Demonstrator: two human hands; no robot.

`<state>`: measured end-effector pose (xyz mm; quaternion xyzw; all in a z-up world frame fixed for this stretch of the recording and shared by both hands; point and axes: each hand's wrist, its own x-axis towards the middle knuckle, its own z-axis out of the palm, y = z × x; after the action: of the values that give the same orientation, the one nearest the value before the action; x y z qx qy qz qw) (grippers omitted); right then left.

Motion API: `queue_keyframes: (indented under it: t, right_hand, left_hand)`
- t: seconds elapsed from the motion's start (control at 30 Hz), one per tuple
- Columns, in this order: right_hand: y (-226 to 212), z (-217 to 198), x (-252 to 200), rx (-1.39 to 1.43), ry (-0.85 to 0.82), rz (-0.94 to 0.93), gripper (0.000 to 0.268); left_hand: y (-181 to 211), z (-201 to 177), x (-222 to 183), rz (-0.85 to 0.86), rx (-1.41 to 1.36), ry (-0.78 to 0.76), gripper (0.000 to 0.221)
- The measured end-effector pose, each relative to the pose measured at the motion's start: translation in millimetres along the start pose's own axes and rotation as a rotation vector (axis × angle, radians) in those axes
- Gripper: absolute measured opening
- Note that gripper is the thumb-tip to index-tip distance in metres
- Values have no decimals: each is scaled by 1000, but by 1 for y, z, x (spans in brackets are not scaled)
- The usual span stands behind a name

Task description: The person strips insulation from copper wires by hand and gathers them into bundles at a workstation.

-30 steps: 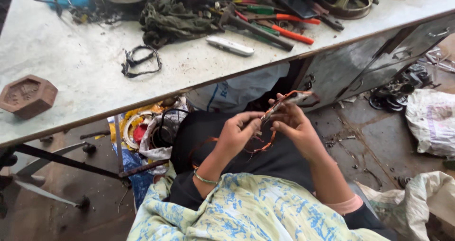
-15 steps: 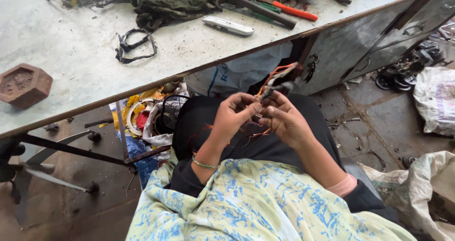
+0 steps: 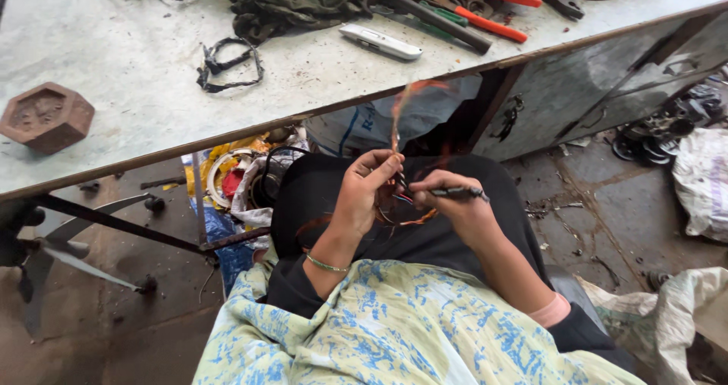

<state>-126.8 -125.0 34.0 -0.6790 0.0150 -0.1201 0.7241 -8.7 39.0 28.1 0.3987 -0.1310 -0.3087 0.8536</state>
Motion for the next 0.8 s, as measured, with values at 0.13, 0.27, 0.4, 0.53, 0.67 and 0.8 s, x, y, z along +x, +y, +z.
queue_keyframes:
  t: [0.13, 0.27, 0.4, 0.53, 0.67, 0.8]
  right_hand:
    - [-20, 0, -1, -260, -146, -252, 20]
    - [-30, 3, -2, -259, -156, -299, 22]
    - [-32, 12, -3, -68, -36, -5, 25]
    - [-34, 21, 0, -52, 3, 19, 42]
    - [-39, 32, 16, -292, -140, -129, 66]
    - [-57, 39, 23, -554, -160, -154, 84]
  left_hand:
    - [-3, 6, -6, 100, -23, 15, 17]
    - [0, 2, -9, 201, 71, -58, 16]
    - [-3, -10, -12, 164, 269, -28, 16]
    - [-3, -17, -20, 84, 145, -50, 31]
    - [11, -16, -28, 168, 190, -79, 37]
    - [13, -18, -34, 300, 322, -53, 49]
